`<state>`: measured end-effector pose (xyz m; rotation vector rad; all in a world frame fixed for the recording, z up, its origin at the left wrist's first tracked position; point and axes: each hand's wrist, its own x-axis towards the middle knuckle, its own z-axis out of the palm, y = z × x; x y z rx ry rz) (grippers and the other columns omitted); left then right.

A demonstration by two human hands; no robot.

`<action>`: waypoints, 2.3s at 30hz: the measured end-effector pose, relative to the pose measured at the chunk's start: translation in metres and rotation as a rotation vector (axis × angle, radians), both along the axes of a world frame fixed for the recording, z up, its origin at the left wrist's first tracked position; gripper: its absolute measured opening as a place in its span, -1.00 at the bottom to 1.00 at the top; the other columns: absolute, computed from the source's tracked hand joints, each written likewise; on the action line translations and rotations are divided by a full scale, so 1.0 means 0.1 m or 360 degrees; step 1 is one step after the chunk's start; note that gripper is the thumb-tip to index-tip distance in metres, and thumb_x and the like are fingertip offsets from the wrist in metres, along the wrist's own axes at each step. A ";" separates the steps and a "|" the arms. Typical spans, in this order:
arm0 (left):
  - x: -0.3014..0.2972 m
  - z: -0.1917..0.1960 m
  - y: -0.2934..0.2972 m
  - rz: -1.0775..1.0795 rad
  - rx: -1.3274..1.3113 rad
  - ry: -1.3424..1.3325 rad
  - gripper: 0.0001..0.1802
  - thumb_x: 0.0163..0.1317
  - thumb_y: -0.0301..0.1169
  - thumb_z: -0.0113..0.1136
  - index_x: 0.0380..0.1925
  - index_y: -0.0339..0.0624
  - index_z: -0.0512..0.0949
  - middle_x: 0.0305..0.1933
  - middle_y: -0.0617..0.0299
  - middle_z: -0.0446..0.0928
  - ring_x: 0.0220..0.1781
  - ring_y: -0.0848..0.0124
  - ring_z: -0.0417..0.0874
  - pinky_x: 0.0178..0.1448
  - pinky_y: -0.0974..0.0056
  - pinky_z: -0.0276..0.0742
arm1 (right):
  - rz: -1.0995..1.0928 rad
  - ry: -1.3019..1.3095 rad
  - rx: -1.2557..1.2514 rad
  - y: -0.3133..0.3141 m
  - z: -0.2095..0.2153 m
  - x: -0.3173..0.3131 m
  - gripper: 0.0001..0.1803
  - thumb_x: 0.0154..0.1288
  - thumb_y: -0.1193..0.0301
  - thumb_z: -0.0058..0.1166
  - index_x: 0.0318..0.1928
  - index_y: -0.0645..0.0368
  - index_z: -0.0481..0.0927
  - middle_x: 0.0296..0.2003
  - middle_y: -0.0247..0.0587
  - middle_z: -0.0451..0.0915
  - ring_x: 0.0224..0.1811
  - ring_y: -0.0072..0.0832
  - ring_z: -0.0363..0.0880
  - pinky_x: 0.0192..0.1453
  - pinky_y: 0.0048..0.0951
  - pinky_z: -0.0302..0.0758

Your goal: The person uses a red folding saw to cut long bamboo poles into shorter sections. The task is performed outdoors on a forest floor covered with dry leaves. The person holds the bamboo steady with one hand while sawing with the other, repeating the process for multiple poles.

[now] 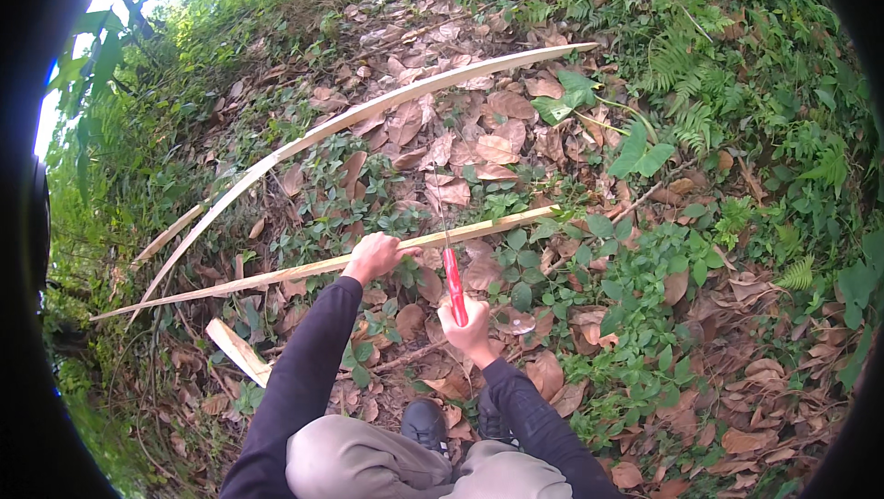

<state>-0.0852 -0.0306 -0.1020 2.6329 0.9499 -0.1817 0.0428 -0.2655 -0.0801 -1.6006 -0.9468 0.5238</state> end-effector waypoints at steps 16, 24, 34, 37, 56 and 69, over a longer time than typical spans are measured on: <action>0.05 0.01 0.05 0.0050 -0.0020 0.0032 -0.19 0.29 0.35 0.03 -0.56 -0.28 0.66 -0.55 -0.17 0.60 -0.39 -0.13 0.69 -0.21 -0.09 0.62 | 0.0048 0.0309 -0.0251 -1.67 0.40 -0.04 -0.73 0.16 0.55 0.19 -0.63 0.20 0.43 -0.75 -0.31 0.39 -0.74 -0.52 0.42 -0.56 -0.40 0.35; -0.03 -0.04 0.04 0.0015 0.0007 0.0007 -0.28 0.33 0.25 0.05 -0.56 -0.23 0.67 -0.56 -0.14 0.59 -0.40 -0.12 0.68 -0.22 -0.10 0.59 | -0.0033 0.0255 -0.0038 -0.07 0.09 0.15 -0.78 0.23 0.52 0.16 -0.55 0.26 0.48 -0.71 -0.33 0.42 -0.69 -0.61 0.35 -0.56 -0.41 0.25; 0.08 0.04 0.15 0.0037 -0.0019 0.0110 -0.59 0.30 -0.11 0.13 -0.50 -0.22 0.69 -0.44 -0.16 0.65 -0.30 -0.11 0.71 -0.13 -0.10 0.64 | 0.0041 0.0445 -0.0239 -0.79 0.28 0.04 -0.77 0.18 0.51 0.25 -0.56 0.23 0.49 -0.73 -0.36 0.43 -0.69 -0.64 0.37 -0.54 -0.43 0.31; 0.09 0.04 0.14 0.0043 -0.0068 0.0091 -0.62 0.27 -0.14 0.14 -0.48 -0.24 0.69 -0.40 -0.17 0.66 -0.27 -0.11 0.72 -0.10 -0.10 0.64 | 0.0144 0.0310 -0.0335 -1.60 0.24 -0.05 -0.75 0.14 0.51 0.25 -0.61 0.21 0.48 -0.73 -0.27 0.43 -0.72 -0.50 0.43 -0.54 -0.38 0.36; 0.04 0.05 0.10 0.0085 -0.0114 0.0086 -0.56 0.28 -0.03 0.18 -0.42 -0.22 0.71 -0.38 -0.20 0.65 -0.23 -0.13 0.71 -0.07 -0.09 0.63 | 0.0041 0.0002 -0.0206 -1.64 0.35 -0.06 -0.77 0.15 0.50 0.23 -0.59 0.20 0.48 -0.74 -0.22 0.41 -0.74 -0.29 0.46 -0.55 -0.32 0.36; 0.01 0.01 0.11 0.0101 -0.0080 0.0052 -0.65 0.23 -0.13 0.19 -0.39 -0.21 0.71 -0.39 -0.19 0.65 -0.23 -0.11 0.71 -0.07 -0.09 0.62 | 0.0044 0.0007 -0.0261 -1.65 0.57 -0.07 -0.76 0.13 0.51 0.23 -0.61 0.21 0.47 -0.74 -0.24 0.42 -0.74 -0.37 0.47 -0.54 -0.37 0.39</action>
